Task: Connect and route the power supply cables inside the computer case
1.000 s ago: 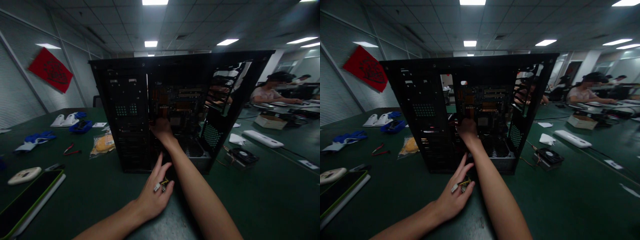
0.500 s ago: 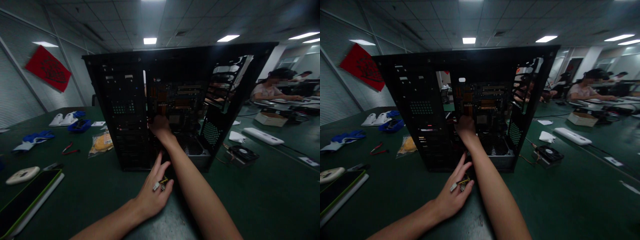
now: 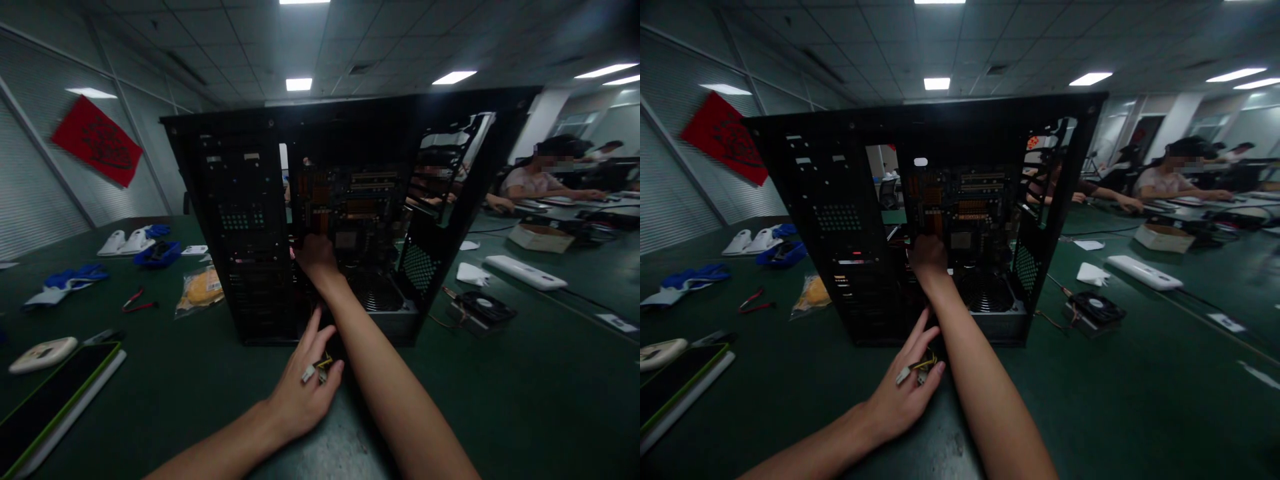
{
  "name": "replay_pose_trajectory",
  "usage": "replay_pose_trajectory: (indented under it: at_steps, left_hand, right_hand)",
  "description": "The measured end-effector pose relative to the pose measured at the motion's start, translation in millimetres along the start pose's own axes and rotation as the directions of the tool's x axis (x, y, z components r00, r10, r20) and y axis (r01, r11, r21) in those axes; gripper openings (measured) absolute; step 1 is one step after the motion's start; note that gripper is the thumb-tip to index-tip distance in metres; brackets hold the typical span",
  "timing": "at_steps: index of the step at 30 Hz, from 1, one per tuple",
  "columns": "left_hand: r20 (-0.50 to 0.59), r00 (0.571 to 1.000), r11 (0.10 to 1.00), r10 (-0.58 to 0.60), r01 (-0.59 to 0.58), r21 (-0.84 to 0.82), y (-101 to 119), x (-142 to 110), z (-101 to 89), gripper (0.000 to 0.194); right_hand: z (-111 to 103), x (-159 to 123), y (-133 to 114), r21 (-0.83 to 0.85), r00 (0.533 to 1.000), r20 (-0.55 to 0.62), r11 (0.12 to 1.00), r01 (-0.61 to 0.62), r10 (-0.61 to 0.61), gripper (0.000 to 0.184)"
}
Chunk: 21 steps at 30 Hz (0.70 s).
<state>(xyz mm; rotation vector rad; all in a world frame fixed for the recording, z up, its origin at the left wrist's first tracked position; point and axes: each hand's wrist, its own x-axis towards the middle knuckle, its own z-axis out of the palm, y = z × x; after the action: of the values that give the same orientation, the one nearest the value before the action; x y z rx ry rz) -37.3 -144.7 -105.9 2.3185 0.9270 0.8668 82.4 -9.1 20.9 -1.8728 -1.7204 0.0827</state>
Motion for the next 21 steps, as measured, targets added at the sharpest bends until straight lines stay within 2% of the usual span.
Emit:
replay_pose_trajectory:
  at_steps: [4,5,7,8,10,13,18,21]
  left_hand:
    - [0.013,1.000,1.000,0.007,-0.007,-0.008,2.8,0.7,-3.8,0.049]
    - [0.017,1.000,1.000,0.007,-0.007,-0.009,3.3,0.7,-4.3,0.049]
    - [0.024,1.000,1.000,0.008,-0.007,-0.010,4.2,0.7,-4.8,0.050]
    - [0.026,1.000,1.000,0.007,-0.007,-0.011,4.6,0.8,-4.9,0.050]
    - [0.027,1.000,1.000,0.005,-0.004,-0.015,5.5,1.0,-4.9,0.050]
    - [0.027,1.000,1.000,-0.002,0.002,-0.018,6.6,1.5,-5.2,0.050]
    - [0.022,1.000,1.000,-0.014,0.015,-0.026,6.7,1.4,-5.5,0.051]
    - [0.018,1.000,0.999,0.004,-0.003,-0.036,6.4,0.6,-6.0,0.051]
  right_hand:
    - [-22.5,-4.3,12.2,-0.049,0.979,0.114,0.983,0.176,-0.169,0.028]
    - [-30.0,-5.8,15.3,-0.052,0.970,0.108,0.973,0.224,-0.217,0.023]
    - [-43.2,-8.4,19.9,-0.039,0.951,0.016,0.950,0.310,-0.310,0.017]
    - [-48.0,-9.3,21.1,-0.028,0.931,-0.045,0.932,0.361,-0.362,0.020]
    - [-51.5,-9.3,21.9,-0.011,0.870,-0.135,0.878,0.478,-0.475,0.029]
    - [-41.5,-3.8,21.9,-0.020,0.801,-0.166,0.815,0.580,-0.575,0.027]
    - [-9.9,12.1,25.6,-0.011,0.759,-0.289,0.794,0.607,-0.584,0.021]
    - [0.4,17.1,29.1,0.017,0.744,-0.332,0.785,0.619,-0.579,0.021]
